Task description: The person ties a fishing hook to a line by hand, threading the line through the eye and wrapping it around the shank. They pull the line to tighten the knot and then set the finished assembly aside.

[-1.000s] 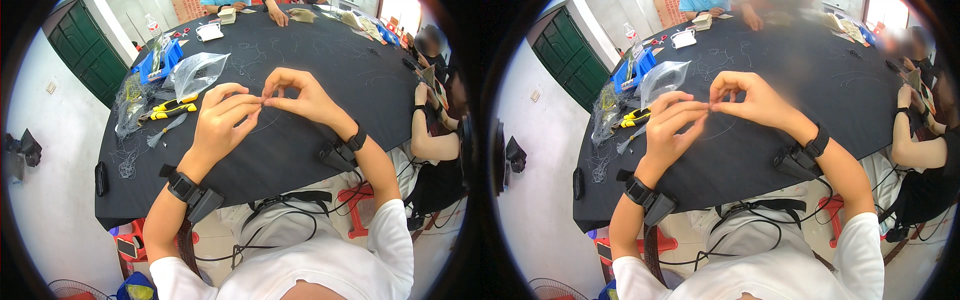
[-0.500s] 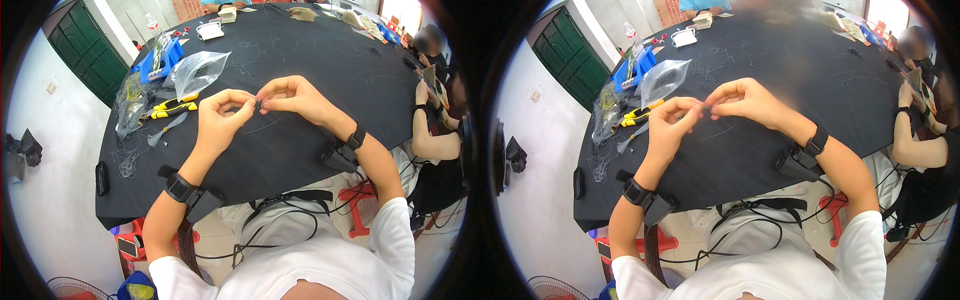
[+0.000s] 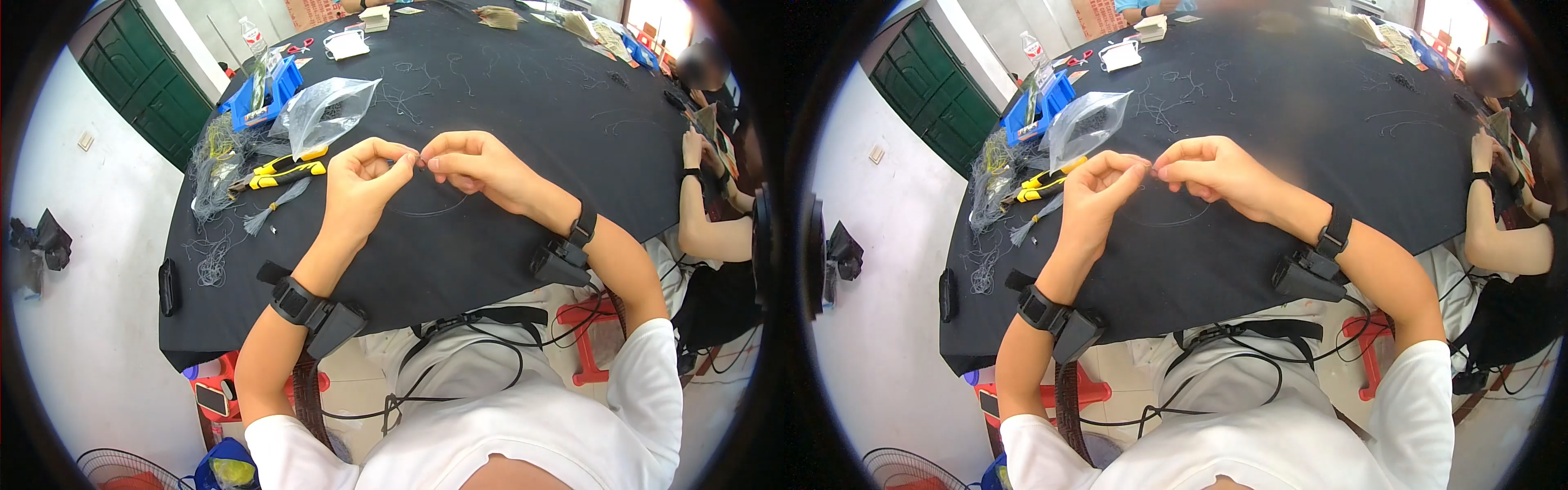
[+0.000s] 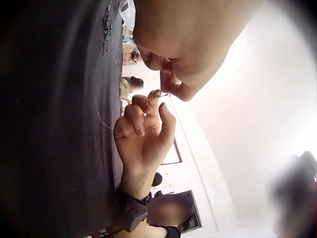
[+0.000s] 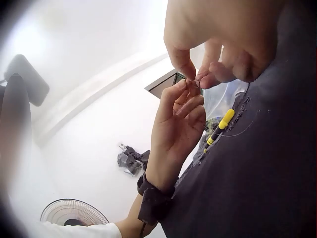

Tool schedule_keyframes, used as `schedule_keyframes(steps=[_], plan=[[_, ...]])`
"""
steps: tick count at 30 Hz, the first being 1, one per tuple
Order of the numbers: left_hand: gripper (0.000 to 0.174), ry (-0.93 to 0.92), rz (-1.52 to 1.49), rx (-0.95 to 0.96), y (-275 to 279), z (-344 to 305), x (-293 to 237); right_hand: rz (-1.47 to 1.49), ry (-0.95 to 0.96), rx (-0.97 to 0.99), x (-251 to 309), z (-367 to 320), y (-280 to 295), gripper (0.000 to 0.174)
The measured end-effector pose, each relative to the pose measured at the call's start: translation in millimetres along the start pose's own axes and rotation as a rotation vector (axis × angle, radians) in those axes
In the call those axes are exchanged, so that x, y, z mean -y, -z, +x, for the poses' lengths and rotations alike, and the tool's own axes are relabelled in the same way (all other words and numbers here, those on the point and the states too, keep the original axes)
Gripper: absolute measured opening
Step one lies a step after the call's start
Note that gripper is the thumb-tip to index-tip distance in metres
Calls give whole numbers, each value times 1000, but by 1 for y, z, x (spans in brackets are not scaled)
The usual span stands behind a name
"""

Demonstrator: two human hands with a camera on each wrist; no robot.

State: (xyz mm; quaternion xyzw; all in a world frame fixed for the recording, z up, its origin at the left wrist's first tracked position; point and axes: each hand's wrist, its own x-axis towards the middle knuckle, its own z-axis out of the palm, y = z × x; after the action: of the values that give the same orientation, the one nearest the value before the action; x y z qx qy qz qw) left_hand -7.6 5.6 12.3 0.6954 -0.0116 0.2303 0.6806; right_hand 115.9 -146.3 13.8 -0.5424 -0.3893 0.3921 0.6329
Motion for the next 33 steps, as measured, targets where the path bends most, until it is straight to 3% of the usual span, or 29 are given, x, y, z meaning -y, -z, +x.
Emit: schedule_keyframes(steps=[12,24,33], plan=[[9,-97,96,-54,-2,3,7,-38,6,-31,2,-1,0,14],[7,-74,87,-46,-1,3,8,-64,24,-33,1,0,1,13],[12,271,-133,6,-1,-1,-2,-51,-20,-57,-4,-1,0,13]])
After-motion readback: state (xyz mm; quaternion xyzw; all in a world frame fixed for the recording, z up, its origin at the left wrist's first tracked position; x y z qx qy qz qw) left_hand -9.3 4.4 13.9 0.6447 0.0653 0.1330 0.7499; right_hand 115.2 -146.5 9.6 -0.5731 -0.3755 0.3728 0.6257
